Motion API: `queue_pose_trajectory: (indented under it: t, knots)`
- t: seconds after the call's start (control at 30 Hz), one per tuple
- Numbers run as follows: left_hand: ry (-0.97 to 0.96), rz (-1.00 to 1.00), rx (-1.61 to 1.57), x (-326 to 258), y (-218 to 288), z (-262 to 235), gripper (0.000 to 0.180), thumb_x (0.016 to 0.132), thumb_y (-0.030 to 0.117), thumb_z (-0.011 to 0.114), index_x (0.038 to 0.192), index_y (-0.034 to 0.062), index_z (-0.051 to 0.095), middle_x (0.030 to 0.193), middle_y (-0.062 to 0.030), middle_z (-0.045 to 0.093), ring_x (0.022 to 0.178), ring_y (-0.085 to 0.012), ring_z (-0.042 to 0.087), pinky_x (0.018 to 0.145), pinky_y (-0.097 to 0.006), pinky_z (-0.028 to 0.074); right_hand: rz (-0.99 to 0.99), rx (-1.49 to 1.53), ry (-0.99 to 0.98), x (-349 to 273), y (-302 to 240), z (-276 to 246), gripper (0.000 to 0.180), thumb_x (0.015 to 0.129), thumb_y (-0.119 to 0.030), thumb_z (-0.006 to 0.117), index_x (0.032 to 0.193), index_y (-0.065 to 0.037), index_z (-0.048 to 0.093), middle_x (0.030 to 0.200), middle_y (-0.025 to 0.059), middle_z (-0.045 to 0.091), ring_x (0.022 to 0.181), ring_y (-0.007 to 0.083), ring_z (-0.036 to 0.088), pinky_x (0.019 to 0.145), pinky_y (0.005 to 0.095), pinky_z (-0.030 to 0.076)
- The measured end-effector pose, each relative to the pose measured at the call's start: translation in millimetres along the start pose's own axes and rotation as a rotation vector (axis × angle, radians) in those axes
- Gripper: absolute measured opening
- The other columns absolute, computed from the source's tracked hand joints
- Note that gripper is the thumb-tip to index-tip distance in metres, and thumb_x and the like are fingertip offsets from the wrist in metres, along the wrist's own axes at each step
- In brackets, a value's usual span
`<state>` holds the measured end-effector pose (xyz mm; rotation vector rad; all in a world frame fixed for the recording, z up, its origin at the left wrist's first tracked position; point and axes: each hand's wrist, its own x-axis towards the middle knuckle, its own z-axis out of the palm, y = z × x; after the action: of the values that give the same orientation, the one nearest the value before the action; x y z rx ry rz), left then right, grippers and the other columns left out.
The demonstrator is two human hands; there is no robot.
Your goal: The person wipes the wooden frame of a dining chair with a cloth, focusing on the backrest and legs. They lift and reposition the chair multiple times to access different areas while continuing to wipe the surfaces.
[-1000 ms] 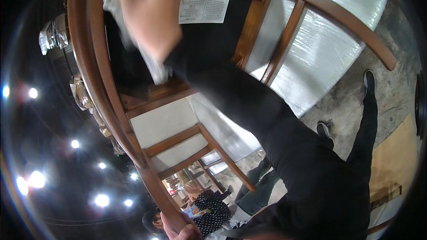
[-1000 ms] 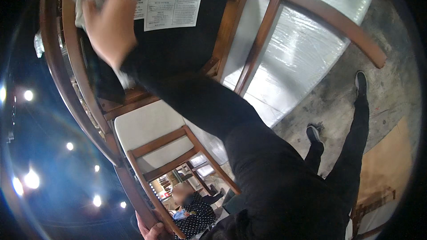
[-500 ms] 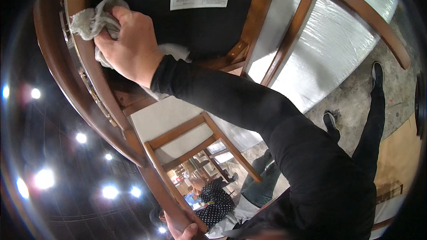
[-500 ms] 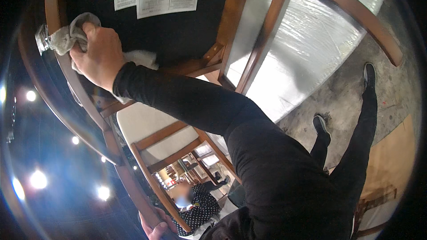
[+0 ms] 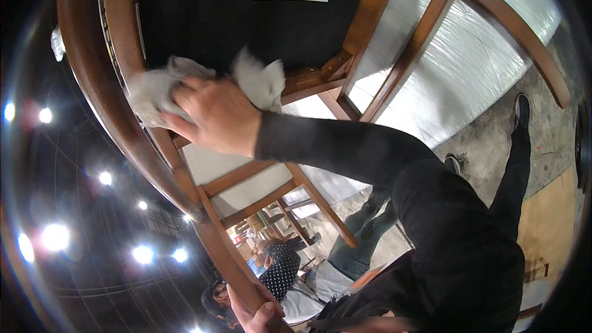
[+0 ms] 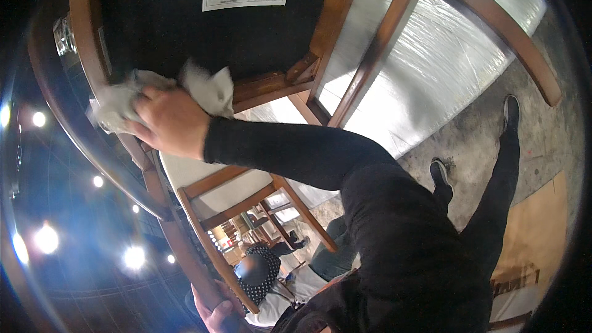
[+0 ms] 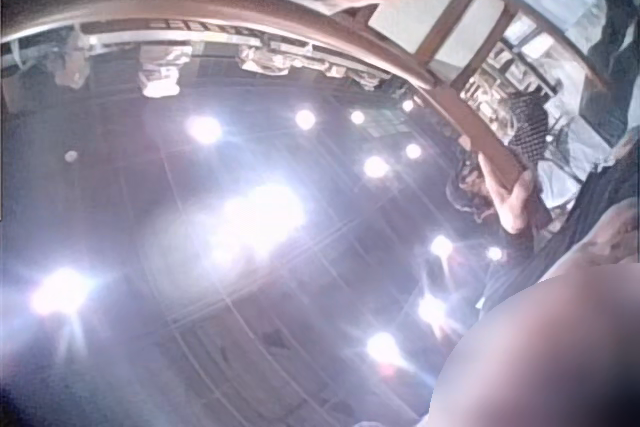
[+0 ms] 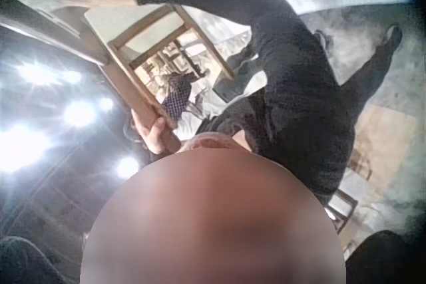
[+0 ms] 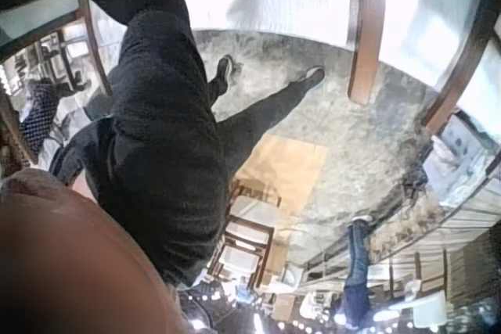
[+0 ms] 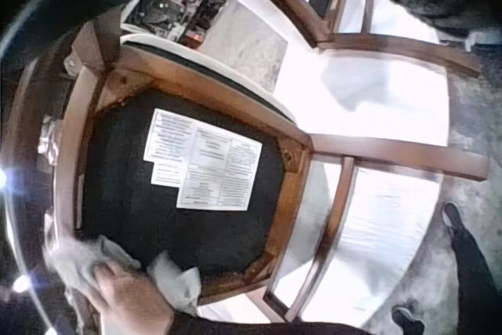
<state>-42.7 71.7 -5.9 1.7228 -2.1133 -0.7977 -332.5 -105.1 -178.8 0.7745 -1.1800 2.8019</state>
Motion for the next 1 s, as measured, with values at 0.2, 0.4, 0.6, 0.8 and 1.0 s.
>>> queue_pose_trajectory:
  t: [0.2,0.4,0.6,0.8,1.0]
  knots:
    - [-0.048,-0.008,0.026,-1.1,1.6,-1.7,0.060,0.076,0.009,0.073,0.126,-0.0018,0.041,0.087,-0.0157,0.058,0.053,-0.0204,0.058,0.043,-0.030,0.049,-0.020,-0.188,-0.211,-9.8,8.9,-32.0,0.025,0.086,-0.032,0.071,0.084,-0.006,0.071,0.064,0.0120,0.067,0.055,0.0275,0.068,0.058,0.0394,0.056]
    - [-0.007,-0.065,-0.017,-2.2,13.0,10.8,0.061,0.076,0.008,0.074,0.126,-0.0015,0.041,0.087,-0.0154,0.058,0.053,-0.0197,0.058,0.044,-0.029,0.049,0.215,0.217,-0.285,-7.8,-0.8,-6.6,0.027,0.090,-0.033,0.069,0.093,-0.006,0.067,0.066,0.0123,0.064,0.061,0.0244,0.068,0.058,0.0389,0.055]
    - [0.002,-0.070,-0.009,-4.3,10.3,7.8,0.063,0.075,0.009,0.076,0.126,-0.0008,0.041,0.087,-0.0146,0.058,0.056,-0.0196,0.058,0.045,-0.029,0.049,0.088,0.178,0.143,-24.1,32.9,-61.9,0.020,0.083,-0.028,0.074,0.087,-0.009,0.074,0.080,0.0116,0.070,0.072,0.0260,0.069,0.060,0.0407,0.055]
    - [-0.012,-0.087,-0.018,0.1,2.6,-1.7,0.064,0.073,0.009,0.077,0.125,0.0014,0.041,0.090,-0.0132,0.056,0.057,-0.0189,0.057,0.046,-0.028,0.048,-0.204,0.013,0.044,-42.6,10.8,25.3,0.020,0.076,-0.024,0.078,0.096,-0.018,0.077,0.132,0.0129,0.048,0.115,0.0349,0.051,0.096,0.0444,0.048]
    - [0.003,-0.087,-0.089,-3.6,8.0,8.3,0.079,0.073,0.006,0.076,0.140,0.0020,0.035,0.094,-0.0117,0.056,0.063,-0.0163,0.055,0.048,-0.026,0.046,-0.184,-0.417,-0.234,-81.6,32.2,-45.0,0.019,0.072,-0.027,0.079,0.084,-0.012,0.076,0.123,0.0137,0.059,0.104,0.0309,0.061,0.085,0.0429,0.056]
